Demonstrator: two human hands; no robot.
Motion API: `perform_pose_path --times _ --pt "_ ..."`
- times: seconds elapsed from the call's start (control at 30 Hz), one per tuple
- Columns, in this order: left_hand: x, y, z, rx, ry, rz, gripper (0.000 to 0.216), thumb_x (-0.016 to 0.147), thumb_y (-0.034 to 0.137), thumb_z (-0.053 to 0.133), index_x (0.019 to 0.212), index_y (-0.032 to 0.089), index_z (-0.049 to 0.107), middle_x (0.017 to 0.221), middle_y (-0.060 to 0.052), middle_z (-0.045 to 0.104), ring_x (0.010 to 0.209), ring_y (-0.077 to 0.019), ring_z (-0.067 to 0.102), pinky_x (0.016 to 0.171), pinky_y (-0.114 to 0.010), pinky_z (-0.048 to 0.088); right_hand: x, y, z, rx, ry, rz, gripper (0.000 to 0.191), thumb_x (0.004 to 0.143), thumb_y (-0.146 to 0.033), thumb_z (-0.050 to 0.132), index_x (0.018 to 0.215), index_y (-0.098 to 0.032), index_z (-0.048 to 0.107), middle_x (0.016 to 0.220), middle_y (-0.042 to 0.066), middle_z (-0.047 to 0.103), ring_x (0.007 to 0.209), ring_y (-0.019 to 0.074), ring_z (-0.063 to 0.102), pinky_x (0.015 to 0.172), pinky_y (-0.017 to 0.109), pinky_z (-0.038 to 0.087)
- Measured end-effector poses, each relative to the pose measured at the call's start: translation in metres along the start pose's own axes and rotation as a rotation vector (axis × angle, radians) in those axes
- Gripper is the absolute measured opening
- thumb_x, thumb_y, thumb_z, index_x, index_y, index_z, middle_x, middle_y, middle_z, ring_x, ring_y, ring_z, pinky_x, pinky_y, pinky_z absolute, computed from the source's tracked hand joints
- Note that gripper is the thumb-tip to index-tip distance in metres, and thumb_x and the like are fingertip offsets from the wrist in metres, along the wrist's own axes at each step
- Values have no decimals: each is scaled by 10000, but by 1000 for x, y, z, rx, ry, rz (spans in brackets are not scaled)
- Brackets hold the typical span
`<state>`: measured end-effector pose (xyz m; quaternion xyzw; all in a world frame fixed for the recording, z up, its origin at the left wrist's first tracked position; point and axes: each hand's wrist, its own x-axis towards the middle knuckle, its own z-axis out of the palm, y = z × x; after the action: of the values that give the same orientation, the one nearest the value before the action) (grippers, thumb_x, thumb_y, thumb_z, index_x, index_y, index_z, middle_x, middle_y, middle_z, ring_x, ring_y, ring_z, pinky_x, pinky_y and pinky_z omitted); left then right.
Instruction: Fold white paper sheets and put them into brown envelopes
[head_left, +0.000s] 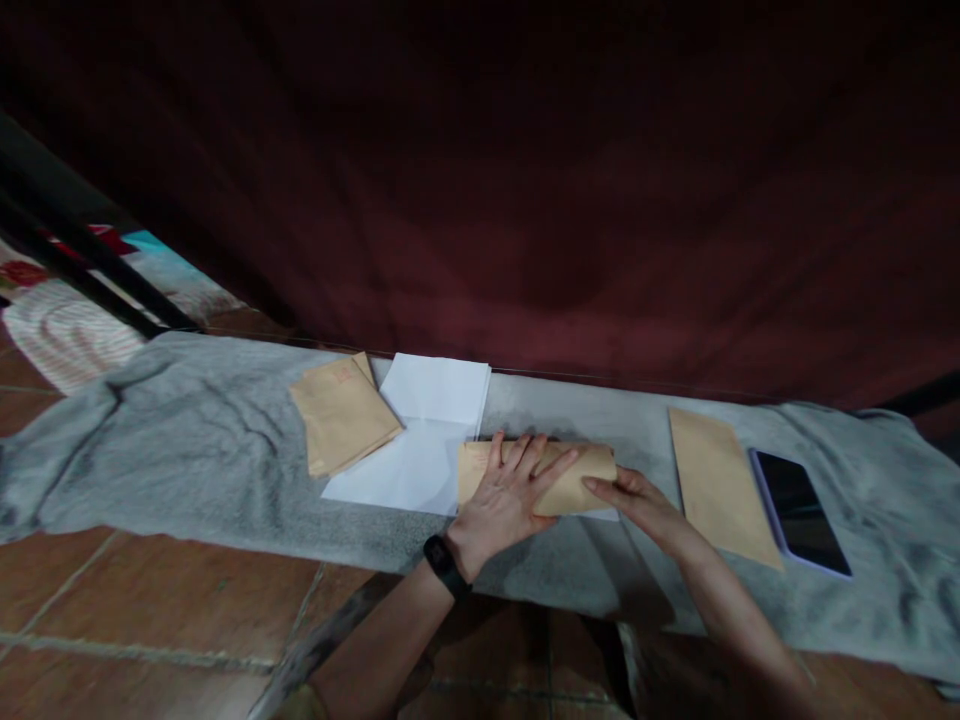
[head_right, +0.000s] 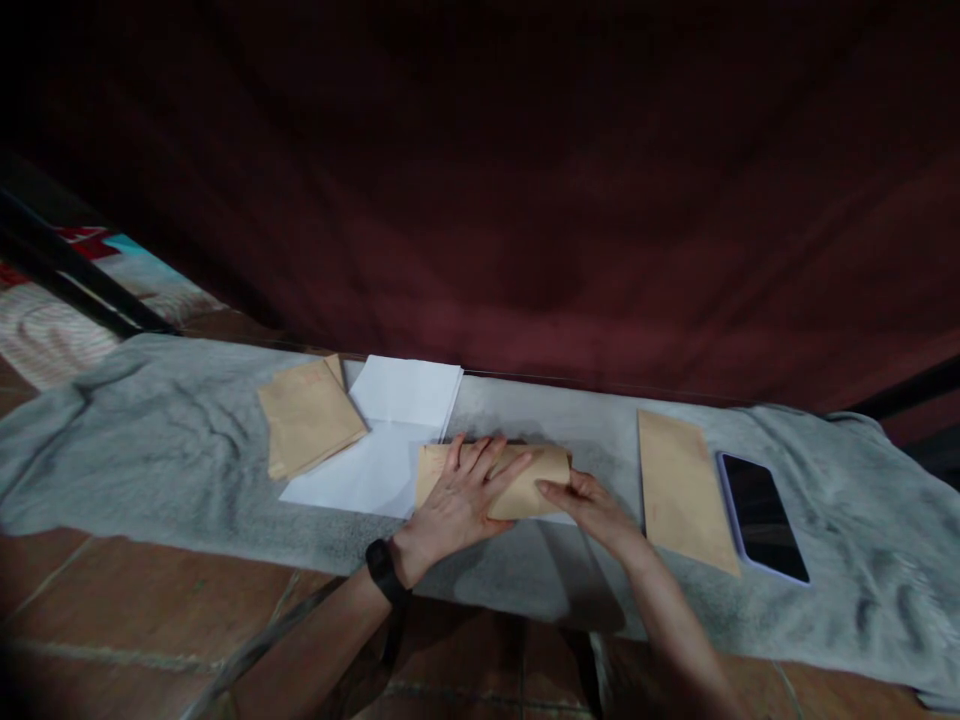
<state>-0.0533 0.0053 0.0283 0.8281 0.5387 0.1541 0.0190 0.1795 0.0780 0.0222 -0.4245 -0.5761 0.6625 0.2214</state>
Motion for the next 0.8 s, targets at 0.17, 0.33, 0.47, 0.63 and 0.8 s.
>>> perform_pose_path --times 0.17,0.33,0.47,0.63,0.8 --pt "-1 -5 5 -58 -23 -27 1131 737 529 840 1619 355 152 1619 -137 352 1473 -378 333 1219 -605 147 2 0 4 3 51 -24 444 753 -569 770 1050 -239 775 1004 28 785 959 256 705 923 389 528" --pt "-1 -9 4 -74 -51 -33 1110 766 475 820 1623 350 126 1580 -146 403 1427 -363 394 1195 -583 210 3 0 2 -2 67 -80 423 801 -567 727 1057 -234 769 995 26 775 896 228 692 852 357 536" --pt "0 -13 3 -93 -80 -48 1117 759 435 820 1625 336 122 1531 -127 463 1397 -345 425 1177 -536 267 2 2 2 -92 66 -139 337 828 -531 718 997 -246 778 920 16 768 810 216 675 753 336 538" --pt "0 -20 0 -84 -132 -79 1119 764 435 805 1625 340 96 1524 -119 474 1387 -341 443 1155 -522 307 6 7 -3 -289 159 -172 338 901 -563 608 926 -259 753 807 -9 740 704 170 656 648 271 505" --pt "-3 -32 -10 -32 -68 -118 1075 780 418 780 1625 330 121 1445 -111 541 1325 -342 496 1137 -506 333 14 18 -15 -522 471 -152 317 930 -497 519 837 -237 673 658 1 650 664 189 642 645 292 489"
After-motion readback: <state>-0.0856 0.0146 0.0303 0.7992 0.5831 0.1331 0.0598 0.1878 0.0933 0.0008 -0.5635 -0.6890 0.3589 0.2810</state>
